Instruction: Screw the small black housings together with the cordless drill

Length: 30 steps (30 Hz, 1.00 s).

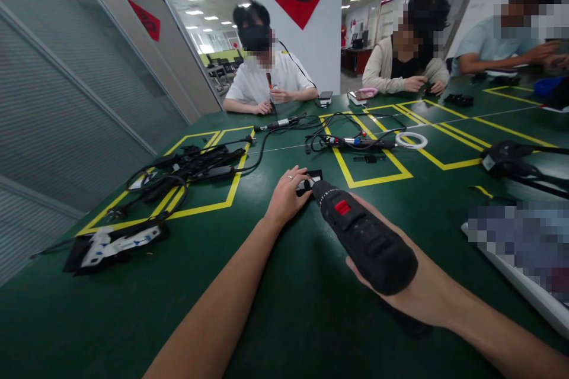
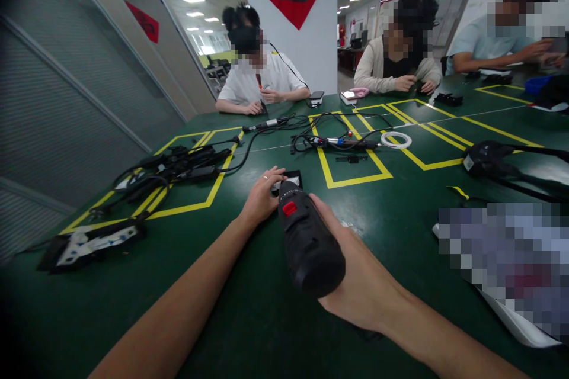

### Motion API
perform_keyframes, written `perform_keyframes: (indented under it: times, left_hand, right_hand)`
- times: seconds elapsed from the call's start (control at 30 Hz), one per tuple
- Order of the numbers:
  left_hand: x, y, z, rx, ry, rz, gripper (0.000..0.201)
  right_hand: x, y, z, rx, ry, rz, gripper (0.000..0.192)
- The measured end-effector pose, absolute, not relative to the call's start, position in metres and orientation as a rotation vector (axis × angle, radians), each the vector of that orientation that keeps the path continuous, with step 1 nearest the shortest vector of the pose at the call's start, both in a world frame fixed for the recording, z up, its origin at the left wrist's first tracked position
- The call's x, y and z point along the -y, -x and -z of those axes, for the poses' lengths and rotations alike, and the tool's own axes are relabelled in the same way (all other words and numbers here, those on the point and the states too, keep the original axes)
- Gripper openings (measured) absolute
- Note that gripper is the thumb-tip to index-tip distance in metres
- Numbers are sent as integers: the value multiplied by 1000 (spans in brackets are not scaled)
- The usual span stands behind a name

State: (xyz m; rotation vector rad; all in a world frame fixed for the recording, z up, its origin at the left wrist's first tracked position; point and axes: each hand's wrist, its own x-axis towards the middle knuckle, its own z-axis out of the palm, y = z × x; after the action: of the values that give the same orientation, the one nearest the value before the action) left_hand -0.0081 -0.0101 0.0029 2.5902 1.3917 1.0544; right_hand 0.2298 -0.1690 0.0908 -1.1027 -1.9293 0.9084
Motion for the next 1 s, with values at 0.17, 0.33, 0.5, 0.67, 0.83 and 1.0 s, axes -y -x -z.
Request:
perform_keyframes:
  times: [0.17,0.33,0.5,0.67,0.83,1.0]
  left_hand:
    - [10,8,-2,-1399,-2617,-1048,32]
    - [13,7,-3,-1423,-2658,-1040,32]
    - [16,4,-8,-1402,-2688,-1073,31]
    - [17,3,-10,-1404,-2680,-1133,32]
    - [18,2,-11,-1403,-2650,-1178,31]
    - [20,1,-12,-1418,-2634,-1186,31]
  right_hand:
    - [178,-222,-96,2144,1302,-820,102]
    - [184,-211,-86,2280,1688,-658,93]
    - [188,-202,-67,2424,1795,-549,96]
    - [192,-197,-56,2425,1725,-795,115]
    - [196,-194,-58,2333,1708,-886,115]
    - [189,-197,-79,2405,1668,-780,92]
